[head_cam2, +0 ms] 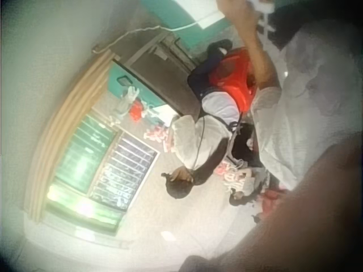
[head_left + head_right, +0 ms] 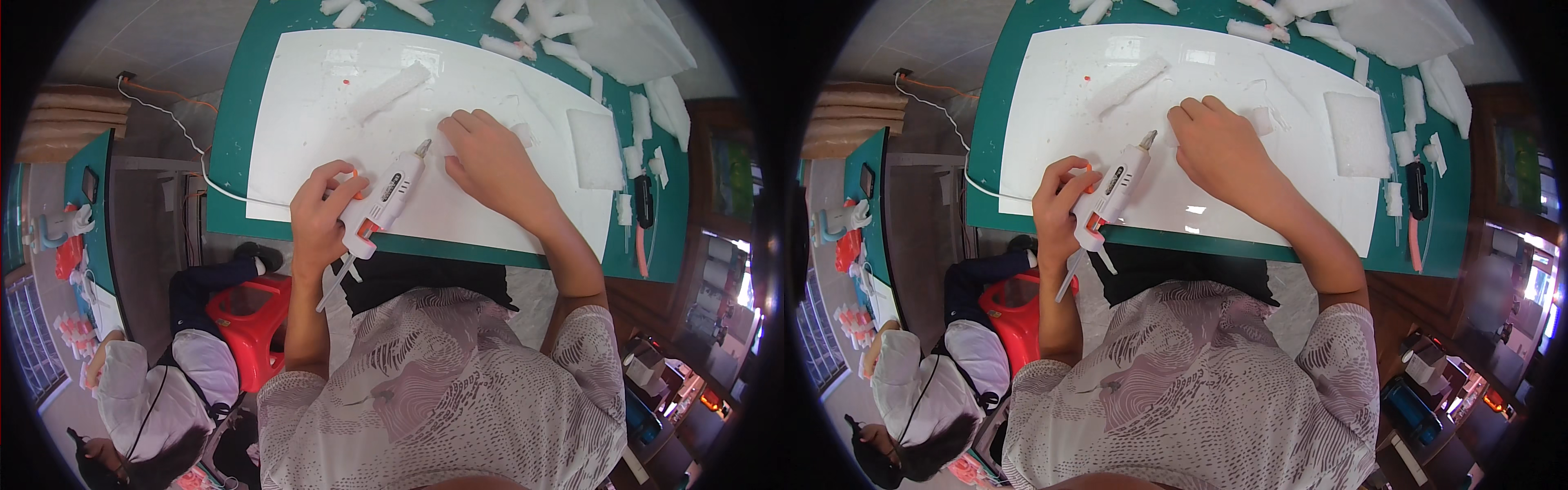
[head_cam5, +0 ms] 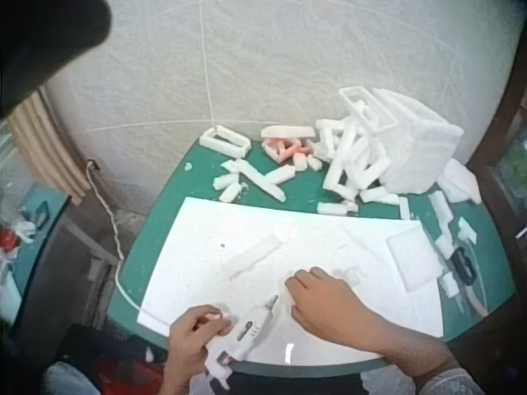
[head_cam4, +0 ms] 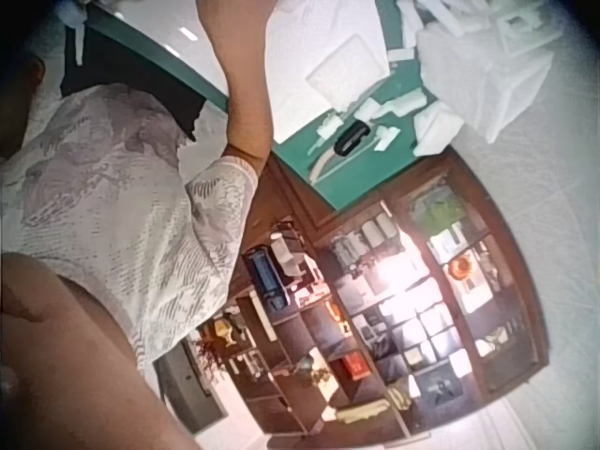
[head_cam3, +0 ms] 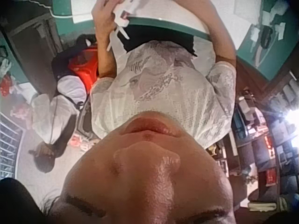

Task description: The person applies hot glue to pieces of foam using a glue gun and presses the foam pieces together by hand to assemble a structure.

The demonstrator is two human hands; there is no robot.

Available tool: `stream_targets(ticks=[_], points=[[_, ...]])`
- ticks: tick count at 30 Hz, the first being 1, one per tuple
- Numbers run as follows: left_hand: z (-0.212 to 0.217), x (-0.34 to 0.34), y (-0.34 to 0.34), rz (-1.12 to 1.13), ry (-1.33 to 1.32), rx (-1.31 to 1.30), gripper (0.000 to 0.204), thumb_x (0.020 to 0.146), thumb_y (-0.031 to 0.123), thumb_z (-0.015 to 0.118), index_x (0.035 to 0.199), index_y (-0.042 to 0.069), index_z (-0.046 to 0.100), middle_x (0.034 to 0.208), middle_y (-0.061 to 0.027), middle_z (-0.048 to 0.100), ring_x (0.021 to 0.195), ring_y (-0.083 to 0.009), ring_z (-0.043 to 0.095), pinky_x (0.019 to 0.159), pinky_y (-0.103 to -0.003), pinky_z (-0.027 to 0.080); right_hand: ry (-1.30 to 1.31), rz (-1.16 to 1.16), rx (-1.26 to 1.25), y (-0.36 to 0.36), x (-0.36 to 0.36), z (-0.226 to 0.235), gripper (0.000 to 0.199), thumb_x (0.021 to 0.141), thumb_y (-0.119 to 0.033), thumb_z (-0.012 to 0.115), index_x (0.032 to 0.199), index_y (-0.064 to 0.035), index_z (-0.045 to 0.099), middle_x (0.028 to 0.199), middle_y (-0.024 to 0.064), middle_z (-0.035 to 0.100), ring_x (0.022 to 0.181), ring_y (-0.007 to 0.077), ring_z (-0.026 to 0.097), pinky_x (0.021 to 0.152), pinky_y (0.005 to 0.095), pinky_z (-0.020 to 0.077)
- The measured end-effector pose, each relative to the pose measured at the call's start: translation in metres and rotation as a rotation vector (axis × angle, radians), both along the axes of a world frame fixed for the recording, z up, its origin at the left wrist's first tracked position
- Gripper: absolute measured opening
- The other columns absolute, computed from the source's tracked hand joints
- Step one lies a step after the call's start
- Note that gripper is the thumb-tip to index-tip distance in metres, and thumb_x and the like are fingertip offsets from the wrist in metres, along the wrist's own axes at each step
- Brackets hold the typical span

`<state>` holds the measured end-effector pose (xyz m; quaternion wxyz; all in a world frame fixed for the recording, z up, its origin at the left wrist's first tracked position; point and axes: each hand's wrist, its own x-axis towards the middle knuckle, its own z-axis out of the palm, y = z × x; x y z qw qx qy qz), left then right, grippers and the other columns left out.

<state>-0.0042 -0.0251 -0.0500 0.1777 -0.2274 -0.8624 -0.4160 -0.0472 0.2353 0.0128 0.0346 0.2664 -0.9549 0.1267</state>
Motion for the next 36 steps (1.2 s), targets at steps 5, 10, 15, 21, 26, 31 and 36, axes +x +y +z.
stream_targets(ticks=[5,10,15,21,26,31,36], points=[[-0.0001,0.0003,0.0003,0.006,-0.002,0.003,0.041,0.059,0.013,0.084,0.098,0.004,0.073,0.110,-0.0105,0.067,0.067,-0.0202,0.061,0.060,-0.032,0.049,0.008,-0.001,-0.005,-0.0005,0.0005,0.0000,0.021,0.080,-0.007,0.067,0.098,-0.0002,0.060,0.100,0.0124,0.062,0.096,0.0289,0.061,0.077,0.0395,0.0567],[0.0008,0.0000,0.0000,0.000,0.000,0.002,0.040,0.059,0.012,0.083,0.098,0.005,0.073,0.110,-0.0108,0.067,0.068,-0.0203,0.062,0.060,-0.032,0.050,0.007,0.001,0.003,-0.0004,0.0004,0.0008,0.022,0.080,-0.007,0.067,0.099,-0.0001,0.060,0.101,0.0123,0.063,0.096,0.0285,0.061,0.077,0.0389,0.0568],[0.0016,-0.0003,0.0004,-0.005,0.007,0.004,0.041,0.059,0.011,0.083,0.098,0.005,0.074,0.110,-0.0114,0.066,0.068,-0.0207,0.063,0.060,-0.032,0.050,-0.002,-0.005,0.008,-0.0010,0.0014,0.0017,0.022,0.080,-0.007,0.067,0.100,-0.0001,0.061,0.101,0.0123,0.063,0.097,0.0284,0.061,0.078,0.0385,0.0570],[0.0002,0.0027,-0.0020,0.010,-0.015,0.047,0.044,0.058,0.009,0.082,0.101,0.003,0.074,0.115,-0.0137,0.064,0.071,-0.0221,0.064,0.061,-0.032,0.051,-0.010,-0.008,0.008,-0.0014,0.0009,0.0003,0.022,0.080,-0.007,0.067,0.101,0.0001,0.061,0.101,0.0125,0.063,0.097,0.0285,0.061,0.079,0.0381,0.0569],[-0.0029,0.0031,-0.0028,0.020,-0.003,0.058,0.045,0.057,0.006,0.080,0.102,0.002,0.074,0.118,-0.0143,0.062,0.073,-0.0225,0.065,0.062,-0.032,0.052,-0.022,-0.005,0.013,-0.0006,0.0009,0.0019,0.023,0.080,-0.007,0.067,0.101,0.0002,0.060,0.101,0.0129,0.063,0.097,0.0287,0.061,0.079,0.0385,0.0567],[-0.0039,0.0064,-0.0040,0.119,0.029,0.069,0.046,0.058,0.006,0.080,0.103,0.001,0.074,0.117,-0.0132,0.062,0.075,-0.0211,0.064,0.063,-0.031,0.052,-0.022,0.000,0.010,-0.0003,0.0004,0.0015,0.024,0.080,-0.006,0.068,0.101,0.0004,0.060,0.101,0.0133,0.063,0.097,0.0293,0.061,0.079,0.0395,0.0565],[-0.0040,0.0083,-0.0035,0.245,0.030,0.097,0.043,0.062,0.003,0.079,0.105,0.001,0.074,0.117,-0.0116,0.061,0.077,-0.0188,0.063,0.064,-0.030,0.052,-0.023,0.001,0.008,-0.0002,0.0003,0.0031,0.024,0.080,-0.006,0.067,0.101,0.0006,0.060,0.101,0.0132,0.063,0.097,0.0296,0.061,0.079,0.0398,0.0563]])
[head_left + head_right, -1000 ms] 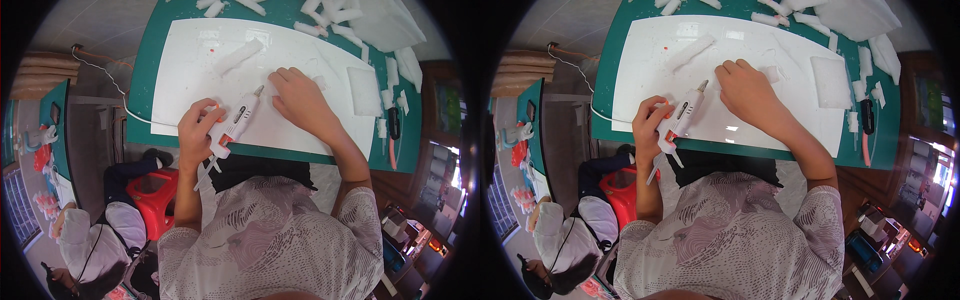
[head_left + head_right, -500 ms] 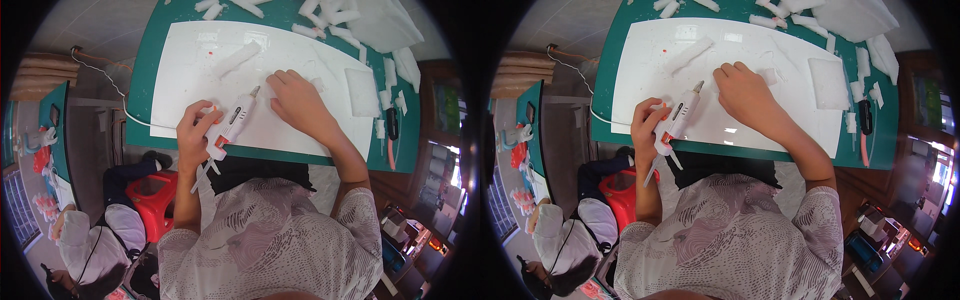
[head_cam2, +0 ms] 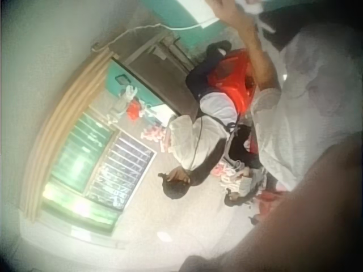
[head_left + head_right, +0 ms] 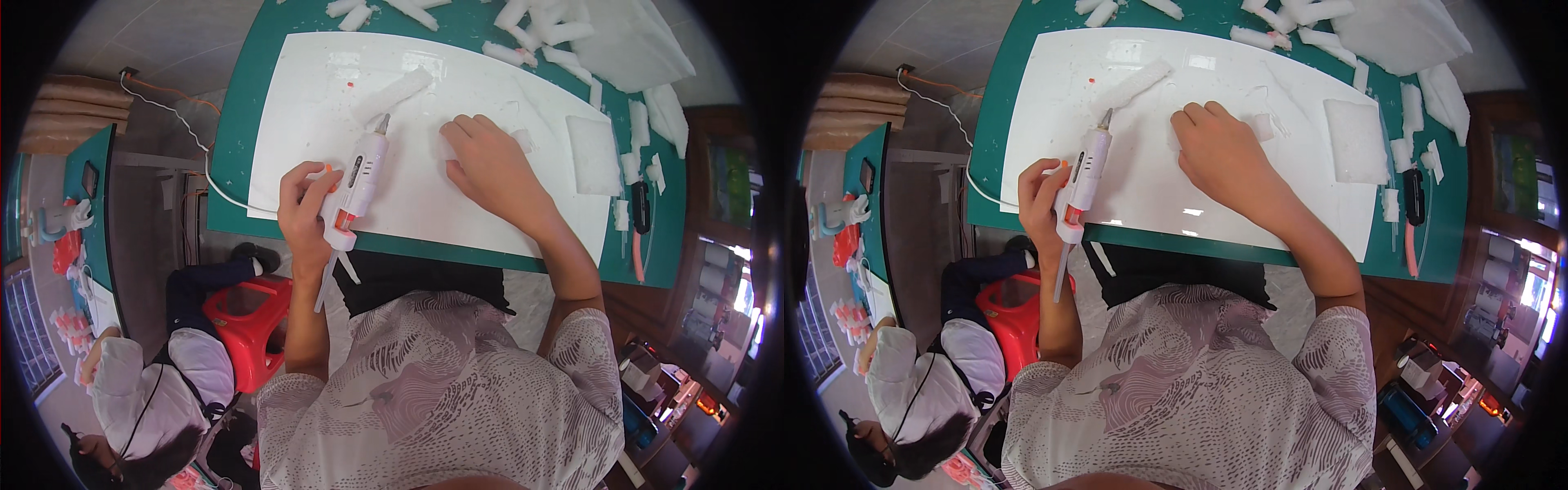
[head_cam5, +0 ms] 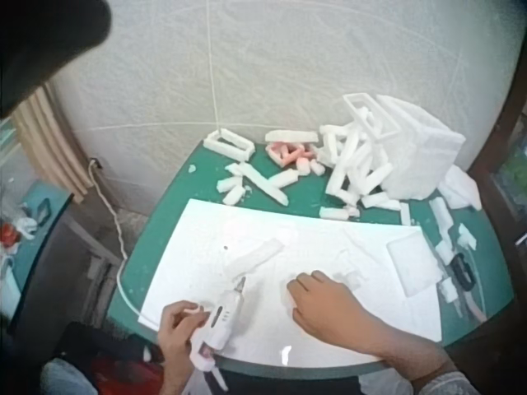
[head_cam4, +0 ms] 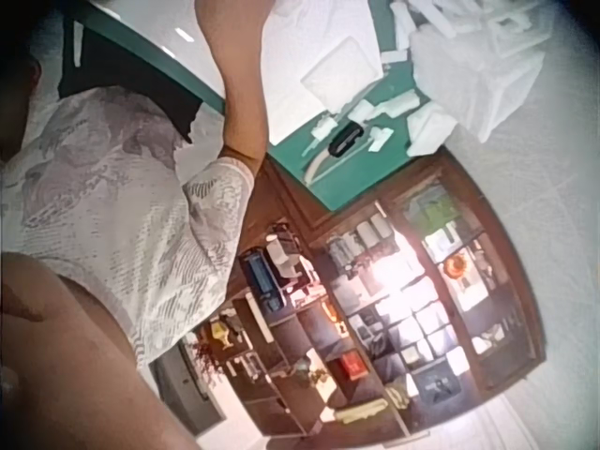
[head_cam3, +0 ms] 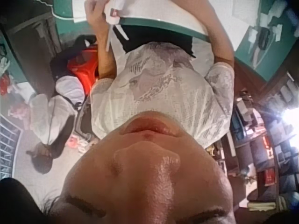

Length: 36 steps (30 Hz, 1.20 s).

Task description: The person applies hot glue to pieces of foam using a glue gun and presses the foam pieces together by hand to assemble a structure.

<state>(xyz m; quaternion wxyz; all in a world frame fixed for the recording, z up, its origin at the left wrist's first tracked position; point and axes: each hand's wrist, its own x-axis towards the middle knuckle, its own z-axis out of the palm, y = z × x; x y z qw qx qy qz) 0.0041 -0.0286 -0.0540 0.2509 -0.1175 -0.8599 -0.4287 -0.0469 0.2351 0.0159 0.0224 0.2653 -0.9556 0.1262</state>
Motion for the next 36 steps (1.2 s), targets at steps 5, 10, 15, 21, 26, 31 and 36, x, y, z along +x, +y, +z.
stream_targets(ticks=[5,10,15,21,26,31,36], points=[[-0.0001,0.0011,0.0001,0.038,-0.053,0.005,0.039,0.070,0.002,0.077,0.109,0.000,0.073,0.118,-0.0108,0.062,0.084,-0.0187,0.063,0.070,-0.029,0.052,-0.018,-0.013,0.015,-0.0009,0.0003,0.0016,0.023,0.080,-0.007,0.067,0.101,0.0006,0.061,0.102,0.0131,0.063,0.098,0.0295,0.061,0.080,0.0394,0.0561],[-0.0021,-0.0001,0.0001,0.061,-0.061,-0.015,0.043,0.067,0.000,0.078,0.110,0.001,0.073,0.117,-0.0107,0.061,0.081,-0.0192,0.063,0.068,-0.030,0.053,-0.002,-0.007,0.019,-0.0010,0.0003,0.0007,0.023,0.080,-0.007,0.067,0.101,0.0004,0.061,0.102,0.0130,0.063,0.098,0.0292,0.061,0.080,0.0392,0.0562],[-0.0018,-0.0006,0.0015,0.051,-0.043,-0.014,0.047,0.064,0.001,0.080,0.111,0.002,0.073,0.116,-0.0106,0.061,0.078,-0.0195,0.063,0.064,-0.031,0.053,-0.004,-0.007,0.020,-0.0012,0.0006,0.0011,0.023,0.080,-0.007,0.068,0.101,0.0002,0.061,0.101,0.0129,0.063,0.098,0.0290,0.061,0.079,0.0390,0.0562],[-0.0009,-0.0011,0.0015,0.046,-0.038,-0.025,0.047,0.065,0.001,0.081,0.111,0.002,0.072,0.116,-0.0108,0.061,0.079,-0.0201,0.064,0.064,-0.031,0.053,-0.020,-0.006,0.027,-0.0007,0.0003,0.0019,0.024,0.081,-0.007,0.068,0.102,0.0002,0.062,0.102,0.0130,0.063,0.098,0.0291,0.061,0.080,0.0388,0.0563],[-0.0022,-0.0011,0.0008,0.046,-0.035,-0.028,0.048,0.064,0.001,0.081,0.111,0.002,0.072,0.115,-0.0112,0.061,0.079,-0.0205,0.064,0.063,-0.032,0.054,-0.030,-0.014,0.034,-0.0021,0.0001,0.0044,0.025,0.081,-0.009,0.069,0.103,0.0002,0.062,0.103,0.0132,0.064,0.099,0.0293,0.062,0.081,0.0390,0.0562],[-0.0013,-0.0015,0.0010,0.048,-0.038,-0.033,0.048,0.064,0.000,0.081,0.111,0.002,0.072,0.115,-0.0113,0.062,0.079,-0.0209,0.064,0.063,-0.031,0.054,-0.036,-0.013,0.040,-0.0021,-0.0001,0.0037,0.026,0.082,-0.009,0.070,0.104,0.0002,0.062,0.103,0.0132,0.064,0.099,0.0293,0.061,0.081,0.0390,0.0560],[-0.0017,-0.0017,0.0015,0.048,-0.036,-0.036,0.048,0.064,-0.001,0.080,0.111,0.003,0.073,0.115,-0.0113,0.062,0.079,-0.0210,0.064,0.064,-0.032,0.054,-0.044,-0.021,0.047,-0.0022,-0.0007,0.0027,0.025,0.081,-0.008,0.069,0.104,0.0003,0.061,0.103,0.0132,0.063,0.099,0.0293,0.061,0.081,0.0390,0.0559]])
